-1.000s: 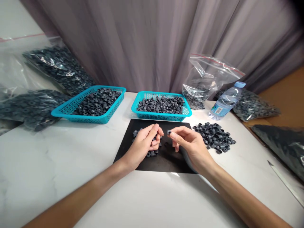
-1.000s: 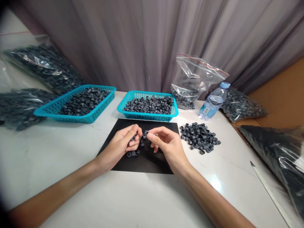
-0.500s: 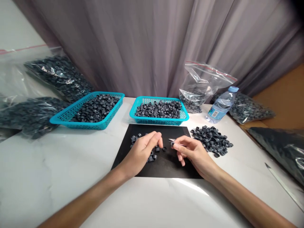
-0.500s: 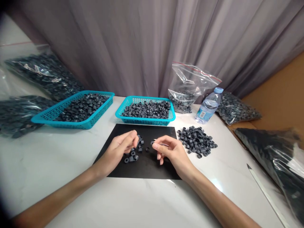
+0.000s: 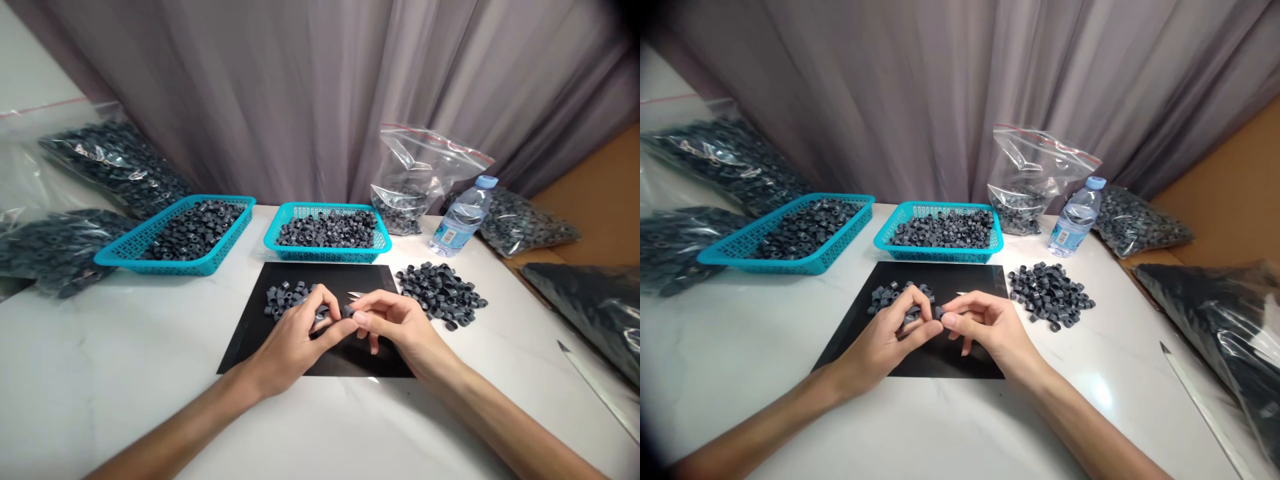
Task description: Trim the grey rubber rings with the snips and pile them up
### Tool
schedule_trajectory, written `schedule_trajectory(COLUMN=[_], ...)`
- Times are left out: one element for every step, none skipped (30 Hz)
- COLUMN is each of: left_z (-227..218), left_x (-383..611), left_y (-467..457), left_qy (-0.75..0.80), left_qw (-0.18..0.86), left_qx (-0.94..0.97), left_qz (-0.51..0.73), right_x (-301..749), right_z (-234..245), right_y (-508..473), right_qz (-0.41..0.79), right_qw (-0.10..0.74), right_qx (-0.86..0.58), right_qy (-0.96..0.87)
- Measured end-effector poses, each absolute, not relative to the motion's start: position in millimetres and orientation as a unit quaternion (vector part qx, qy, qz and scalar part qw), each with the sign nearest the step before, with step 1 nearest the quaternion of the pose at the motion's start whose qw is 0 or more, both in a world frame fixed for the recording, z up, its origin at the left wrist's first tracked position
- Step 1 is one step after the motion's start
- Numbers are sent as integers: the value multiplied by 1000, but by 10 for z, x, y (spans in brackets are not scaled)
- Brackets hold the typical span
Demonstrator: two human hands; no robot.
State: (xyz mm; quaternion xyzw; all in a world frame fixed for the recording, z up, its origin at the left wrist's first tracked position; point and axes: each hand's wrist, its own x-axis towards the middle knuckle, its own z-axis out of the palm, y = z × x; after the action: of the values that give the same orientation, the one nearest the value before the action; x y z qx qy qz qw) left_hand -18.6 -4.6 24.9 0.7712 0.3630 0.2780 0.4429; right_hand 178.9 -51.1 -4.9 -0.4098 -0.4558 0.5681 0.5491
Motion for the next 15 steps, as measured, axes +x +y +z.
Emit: schedule_trajectory(left_z=[240,232,226,222,219,216,212,207,200,191,182,174,167,162,159], left_x=[-192,-196,-199,-199,-197,-195,-192,-189,-187,-186,-186,-186,-188,-189,-190], left_y=[-40,-36,-33,-34,-37,-42,-47,-52,-56,-59,-59,-59,-58,-57,-57], left_qy=[361,357,353,349,345,343,341,339,337,336,337,339,340,341,343], left_qw=[435,426,414,400,385,367,347,328,310,296,286,280,279,280,282], left_qx=[771,773,775,778,784,790,798,809,818,825,828,830,831,830,827], left_qz=[292,306,323,337,345,352,355,351,349,345,344,342,341,341,344], right_x=[1786,1781,1776,1771,1766,1761,1757,1755,1753,1752,1752,1751,1750,1749,1747], right_z=[-48,-45,-40,-34,-29,-25,-23,-23,-25,-29,-33,-38,-41,-43,-44], right_y=[-513,-514,-515,-517,-519,-521,-523,-524,-526,-527,-528,-528,-527,-526,-525], right_qz=[573,577,580,582,584,586,589,592,595,597,598,599,599,599,599], right_qw=[548,546,546,547,549,552,553,554,555,556,557,559,559,560,561], right_qx=[-406,-404,-403,-403,-402,-401,-399,-397,-394,-391,-388,-387,-386,-386,-387], right_qy=[-455,-453,-451,-447,-443,-438,-434,-430,-428,-426,-425,-424,-423,-422,-421])
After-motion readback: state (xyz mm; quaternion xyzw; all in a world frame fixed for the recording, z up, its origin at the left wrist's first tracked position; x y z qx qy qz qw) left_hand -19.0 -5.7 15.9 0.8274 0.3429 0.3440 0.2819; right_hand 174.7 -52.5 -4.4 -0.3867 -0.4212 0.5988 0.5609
